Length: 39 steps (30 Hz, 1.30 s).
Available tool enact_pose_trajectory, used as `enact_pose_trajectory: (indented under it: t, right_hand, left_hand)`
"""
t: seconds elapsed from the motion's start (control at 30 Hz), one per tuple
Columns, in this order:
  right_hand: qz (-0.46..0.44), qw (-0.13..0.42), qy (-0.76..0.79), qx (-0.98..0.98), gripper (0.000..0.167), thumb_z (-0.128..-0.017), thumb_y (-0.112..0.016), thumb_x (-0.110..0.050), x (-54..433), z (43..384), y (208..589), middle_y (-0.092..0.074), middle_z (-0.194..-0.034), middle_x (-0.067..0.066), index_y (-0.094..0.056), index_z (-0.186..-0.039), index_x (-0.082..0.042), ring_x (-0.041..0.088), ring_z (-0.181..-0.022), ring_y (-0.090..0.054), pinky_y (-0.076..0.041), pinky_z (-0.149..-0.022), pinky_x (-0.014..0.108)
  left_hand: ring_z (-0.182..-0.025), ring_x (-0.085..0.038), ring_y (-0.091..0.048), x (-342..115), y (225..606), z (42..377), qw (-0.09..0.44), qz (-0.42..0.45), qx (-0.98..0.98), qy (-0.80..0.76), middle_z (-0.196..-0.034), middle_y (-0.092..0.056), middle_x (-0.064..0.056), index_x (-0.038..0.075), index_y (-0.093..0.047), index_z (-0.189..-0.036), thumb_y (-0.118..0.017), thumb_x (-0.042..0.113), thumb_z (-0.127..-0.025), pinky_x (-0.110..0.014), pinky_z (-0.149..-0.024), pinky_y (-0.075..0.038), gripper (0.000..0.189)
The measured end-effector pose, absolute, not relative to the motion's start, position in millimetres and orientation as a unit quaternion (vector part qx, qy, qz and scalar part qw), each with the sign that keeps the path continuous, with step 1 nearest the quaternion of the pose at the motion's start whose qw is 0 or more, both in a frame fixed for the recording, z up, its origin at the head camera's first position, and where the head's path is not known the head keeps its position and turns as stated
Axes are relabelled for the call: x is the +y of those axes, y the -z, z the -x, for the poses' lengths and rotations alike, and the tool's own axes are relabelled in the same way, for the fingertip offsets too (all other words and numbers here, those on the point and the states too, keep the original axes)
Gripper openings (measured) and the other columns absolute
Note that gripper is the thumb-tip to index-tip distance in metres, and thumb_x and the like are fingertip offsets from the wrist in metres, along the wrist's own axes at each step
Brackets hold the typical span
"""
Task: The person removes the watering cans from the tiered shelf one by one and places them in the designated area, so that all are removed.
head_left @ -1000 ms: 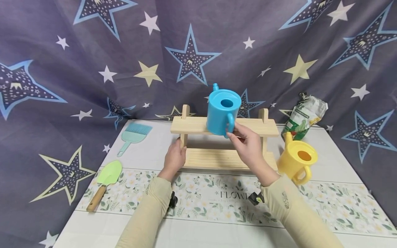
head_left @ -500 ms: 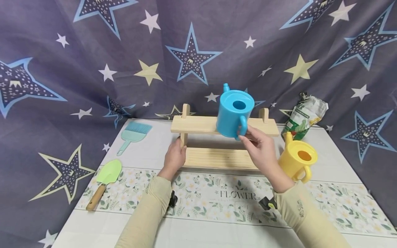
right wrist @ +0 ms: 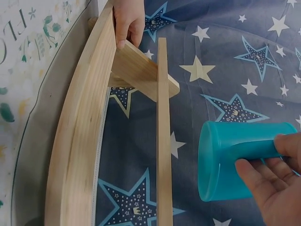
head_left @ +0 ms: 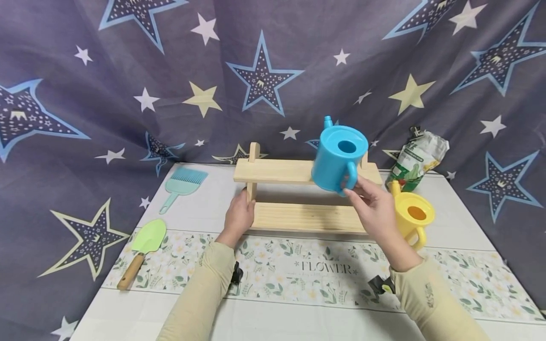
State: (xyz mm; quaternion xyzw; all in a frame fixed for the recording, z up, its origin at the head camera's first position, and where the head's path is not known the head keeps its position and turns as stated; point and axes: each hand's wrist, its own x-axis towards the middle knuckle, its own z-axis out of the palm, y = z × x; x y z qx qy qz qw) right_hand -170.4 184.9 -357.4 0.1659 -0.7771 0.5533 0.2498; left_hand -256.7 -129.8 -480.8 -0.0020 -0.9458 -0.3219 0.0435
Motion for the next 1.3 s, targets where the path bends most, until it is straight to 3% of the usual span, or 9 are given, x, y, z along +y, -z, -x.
enact_pose_trajectory:
  t: [0.63,0.87,0.93,1.13,1.3]
  right_hand:
    - [-0.106,0.280,-0.513,-0.804,0.040,-0.088,-0.068,0.006,219.6,159.9,367.3,-0.069,-0.107,0.023,-0.063,-0.127,0.000,-0.009,-0.087,-0.063,-0.051,-0.077,0.009]
    - [-0.057,0.262,-0.508,-0.819,0.040,-0.092,-0.068,-0.008,232.5,153.9,368.3,-0.069,-0.112,0.019,-0.061,-0.132,-0.006,-0.005,-0.091,-0.064,-0.052,-0.080,0.011]
    - [-0.057,0.270,-0.503,-0.819,0.041,-0.092,-0.069,-0.007,236.5,152.6,368.9,-0.070,-0.109,0.014,-0.061,-0.132,-0.006,-0.005,-0.090,-0.065,-0.052,-0.079,0.011]
    - [-0.055,0.296,-0.491,-0.818,0.038,-0.091,-0.069,-0.004,249.6,149.1,369.7,-0.068,-0.098,-0.018,-0.064,-0.129,-0.004,-0.007,-0.087,-0.065,-0.051,-0.076,0.009]
    - [-0.047,0.303,-0.488,-0.817,0.038,-0.090,-0.069,-0.002,257.8,145.9,367.7,-0.068,-0.098,-0.020,-0.064,-0.128,-0.004,-0.008,-0.087,-0.064,-0.050,-0.078,0.008]
  left_hand:
    - [-0.129,-0.032,-0.047,-128.7,481.9,255.7,0.045,0.003,-0.945,0.323,-0.140,-0.049,-0.016,0.009,-0.027,-0.153,-0.046,0.023,-0.103,-0.050,-0.105,-0.042,0.054]
    - [-0.130,-0.032,-0.046,-129.3,482.3,256.5,0.045,0.003,-0.945,0.323,-0.141,-0.049,-0.016,0.010,-0.027,-0.153,-0.046,0.024,-0.103,-0.050,-0.106,-0.041,0.055]
    - [-0.130,-0.033,-0.046,-129.3,482.5,256.6,0.045,0.003,-0.945,0.323,-0.141,-0.049,-0.017,0.009,-0.027,-0.153,-0.046,0.023,-0.103,-0.050,-0.105,-0.041,0.055]
    - [-0.129,-0.033,-0.047,-129.1,480.8,256.3,0.045,0.000,-0.944,0.326,-0.140,-0.050,-0.017,0.008,-0.029,-0.152,-0.046,0.023,-0.103,-0.051,-0.105,-0.042,0.054]
    - [-0.130,-0.033,-0.045,-129.7,479.6,256.5,0.045,0.001,-0.944,0.327,-0.142,-0.048,-0.017,0.009,-0.028,-0.152,-0.046,0.024,-0.103,-0.051,-0.106,-0.040,0.054]
